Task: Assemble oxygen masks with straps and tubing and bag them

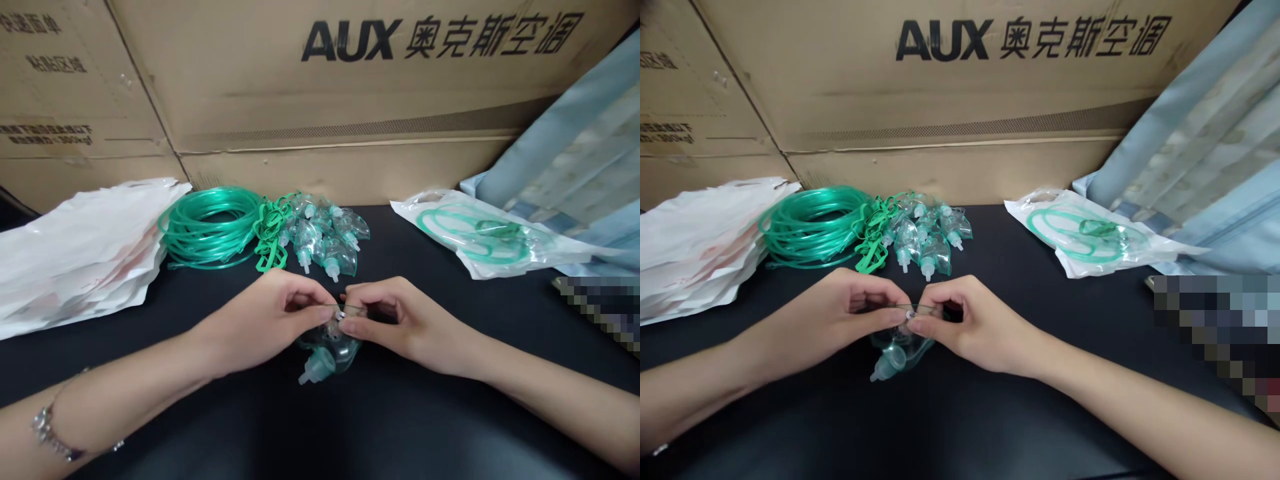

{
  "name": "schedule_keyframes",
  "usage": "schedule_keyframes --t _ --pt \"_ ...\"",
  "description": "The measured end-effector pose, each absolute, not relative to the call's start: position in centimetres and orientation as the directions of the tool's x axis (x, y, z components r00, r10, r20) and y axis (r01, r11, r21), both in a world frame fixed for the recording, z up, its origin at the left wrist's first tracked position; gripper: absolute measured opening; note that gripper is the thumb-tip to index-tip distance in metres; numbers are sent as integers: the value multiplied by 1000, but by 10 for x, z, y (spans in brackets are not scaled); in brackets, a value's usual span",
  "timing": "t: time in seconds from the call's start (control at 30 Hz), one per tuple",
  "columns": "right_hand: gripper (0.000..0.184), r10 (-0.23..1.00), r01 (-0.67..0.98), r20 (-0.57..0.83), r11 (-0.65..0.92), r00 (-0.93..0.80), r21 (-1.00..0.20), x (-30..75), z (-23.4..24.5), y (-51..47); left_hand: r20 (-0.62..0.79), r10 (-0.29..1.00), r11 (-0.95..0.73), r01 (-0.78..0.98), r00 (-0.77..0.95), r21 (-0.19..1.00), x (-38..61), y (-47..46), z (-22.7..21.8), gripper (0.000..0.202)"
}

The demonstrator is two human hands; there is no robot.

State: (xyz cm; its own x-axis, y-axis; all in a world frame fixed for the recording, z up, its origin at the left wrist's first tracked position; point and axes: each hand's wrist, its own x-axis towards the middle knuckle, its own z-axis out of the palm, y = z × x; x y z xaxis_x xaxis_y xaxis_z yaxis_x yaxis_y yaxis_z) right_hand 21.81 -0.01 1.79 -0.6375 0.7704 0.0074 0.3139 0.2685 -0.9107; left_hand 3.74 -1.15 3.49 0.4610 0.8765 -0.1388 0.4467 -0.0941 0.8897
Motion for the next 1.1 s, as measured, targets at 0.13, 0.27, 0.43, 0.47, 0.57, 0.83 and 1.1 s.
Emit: schedule_keyframes --t 0.13,0.27,0.43,0.47,0.57,0.83,1.1 --pt "30 763 358 -10 291 -646 -887 218 18 -2 -239 820 -48 479 520 877 33 -5 37 18" --pt "28 775 365 24 324 -631 -873 217 18 -5 -206 842 -52 455 498 889 35 -6 34 20" --pt "30 774 341 5 285 -633 -896 217 17 -5 -192 861 -42 443 471 896 40 -12 33 18" --pt "31 774 335 2 276 -634 -901 217 17 -5 -191 866 -41 447 461 893 42 -13 33 18" --pt "31 774 315 -5 252 -633 -915 218 16 -5 -182 890 -41 470 419 882 45 -18 33 16" --pt "24 765 301 51 313 -642 -901 220 16 -2 -5 943 -188 542 334 819 45 -21 33 15" --pt "26 810 290 128 346 -572 -892 215 18 -9 -186 907 39 363 379 931 48 -22 32 15"
